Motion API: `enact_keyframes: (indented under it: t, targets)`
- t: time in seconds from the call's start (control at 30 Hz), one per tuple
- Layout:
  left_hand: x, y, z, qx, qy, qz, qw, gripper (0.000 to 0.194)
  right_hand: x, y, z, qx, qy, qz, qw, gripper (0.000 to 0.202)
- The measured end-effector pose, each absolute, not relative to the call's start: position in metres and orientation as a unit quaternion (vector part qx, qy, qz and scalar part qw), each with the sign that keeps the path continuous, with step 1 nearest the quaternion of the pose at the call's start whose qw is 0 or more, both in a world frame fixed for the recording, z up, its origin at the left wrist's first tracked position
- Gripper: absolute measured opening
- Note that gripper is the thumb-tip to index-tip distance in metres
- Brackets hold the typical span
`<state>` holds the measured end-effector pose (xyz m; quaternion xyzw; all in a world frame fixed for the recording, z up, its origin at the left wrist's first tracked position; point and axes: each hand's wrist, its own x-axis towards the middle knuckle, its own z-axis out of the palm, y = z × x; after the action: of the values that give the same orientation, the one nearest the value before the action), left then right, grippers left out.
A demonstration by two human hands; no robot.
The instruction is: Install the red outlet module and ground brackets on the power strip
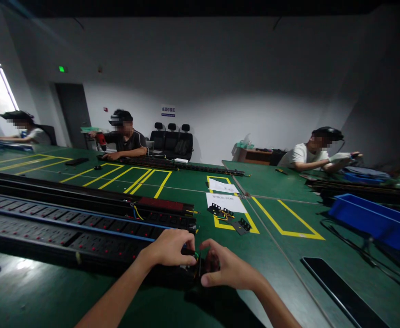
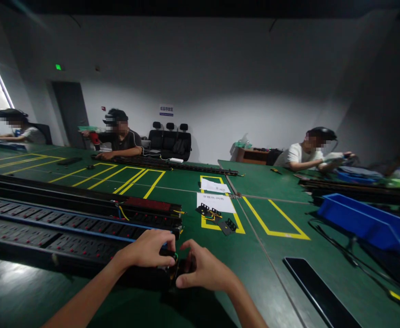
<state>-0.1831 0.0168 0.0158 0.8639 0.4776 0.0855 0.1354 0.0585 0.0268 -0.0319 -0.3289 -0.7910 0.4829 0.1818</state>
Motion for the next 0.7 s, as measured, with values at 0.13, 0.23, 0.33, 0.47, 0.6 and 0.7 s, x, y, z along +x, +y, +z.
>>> enact_keyframes:
  t: [0.13,0.23,0.33,0.47,0.6,0.7]
  targets:
    - [-0.183,0.017,0.014,0.861,0.483,0.08,0.137,0.028,0.052,0.021,-0.033,-0.359,-0.81,0.427,0.177,0.068]
    - [-0.183,0.018,0.014,0.858,0.489,0.073,0.14,0.031,0.049,0.019,-0.035,-0.379,-0.819,0.393,0.175,0.056]
    - [-0.182,0.017,0.015,0.856,0.492,0.071,0.144,0.034,0.05,0.019,-0.032,-0.37,-0.827,0.385,0.176,0.055]
    - [-0.182,0.016,0.015,0.853,0.497,0.076,0.143,0.036,0.05,0.016,-0.028,-0.369,-0.836,0.364,0.182,0.057]
    - [-0.182,0.017,0.014,0.852,0.498,0.08,0.142,0.037,0.046,0.015,-0.033,-0.402,-0.845,0.315,0.161,0.054]
    - [-0.183,0.018,0.011,0.851,0.498,0.081,0.143,0.039,0.044,0.015,-0.039,-0.415,-0.843,0.304,0.158,0.061]
